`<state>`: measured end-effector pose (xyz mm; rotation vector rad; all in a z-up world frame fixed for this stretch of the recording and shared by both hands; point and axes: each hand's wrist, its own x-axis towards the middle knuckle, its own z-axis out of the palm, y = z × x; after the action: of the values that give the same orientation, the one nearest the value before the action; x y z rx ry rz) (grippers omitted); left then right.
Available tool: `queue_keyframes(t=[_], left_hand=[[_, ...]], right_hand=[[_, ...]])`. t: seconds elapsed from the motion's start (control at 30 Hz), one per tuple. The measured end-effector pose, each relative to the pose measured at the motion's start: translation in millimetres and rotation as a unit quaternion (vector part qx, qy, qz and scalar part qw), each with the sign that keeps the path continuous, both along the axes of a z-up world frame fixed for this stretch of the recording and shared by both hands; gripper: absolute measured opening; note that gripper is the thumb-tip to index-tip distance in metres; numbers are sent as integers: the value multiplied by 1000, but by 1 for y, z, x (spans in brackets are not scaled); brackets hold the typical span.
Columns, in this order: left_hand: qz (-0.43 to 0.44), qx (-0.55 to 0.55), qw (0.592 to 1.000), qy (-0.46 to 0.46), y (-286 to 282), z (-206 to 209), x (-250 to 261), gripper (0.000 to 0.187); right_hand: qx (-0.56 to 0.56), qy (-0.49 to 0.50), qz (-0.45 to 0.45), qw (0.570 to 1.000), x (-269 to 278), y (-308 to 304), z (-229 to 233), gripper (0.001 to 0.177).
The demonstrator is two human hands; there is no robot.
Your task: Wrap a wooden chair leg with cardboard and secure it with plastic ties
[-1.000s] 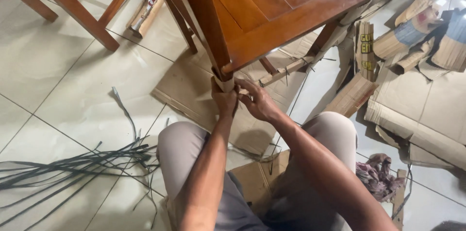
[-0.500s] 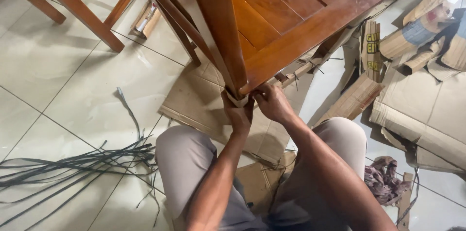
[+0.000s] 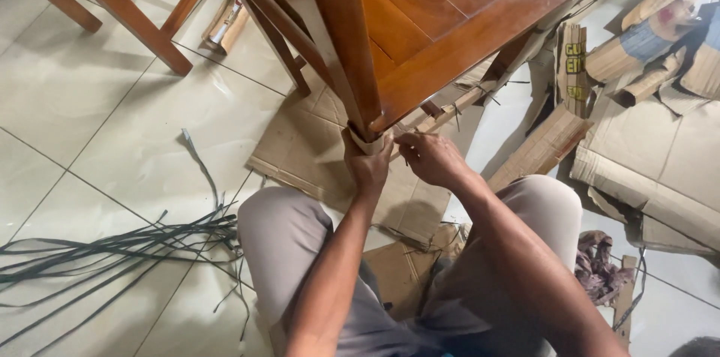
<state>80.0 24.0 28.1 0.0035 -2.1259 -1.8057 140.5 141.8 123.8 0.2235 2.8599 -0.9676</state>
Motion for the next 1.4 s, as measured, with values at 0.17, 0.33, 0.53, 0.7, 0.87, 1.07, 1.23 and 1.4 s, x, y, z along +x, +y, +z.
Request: queue_keyframes(t=[0.17,0.33,0.53,0.7,0.87,1.07,1.23,1.4], left_hand=[[-47,31,998,-10,-6,7,7,91],[-98,21,995,-20,-21,30,14,108],[-148,5,989,-1,-34,45,24,117],[-168,-12,983,-75,-47,20,18,132],[-149,-20,989,0,-65,-4,13,127],[-110,-57,990,67,-89,-14,12,84],[-7,-115,993,0,-121,-69,1,38],[-30,-245,946,-209,-165,-95,5,33]], right_hand=[[41,-78,5,996,6,0,9,24],[47,-102,-3,994,6,10,-1,33],[69,-126,0,990,7,8,4,37],[90,-140,37,985,3,9,-8,38],[98,-168,67,978,5,11,-31,37],[131,-256,248,925,8,-1,-60,40],[141,-266,317,900,5,-39,-52,44],[163,-262,375,874,0,-67,-78,50]])
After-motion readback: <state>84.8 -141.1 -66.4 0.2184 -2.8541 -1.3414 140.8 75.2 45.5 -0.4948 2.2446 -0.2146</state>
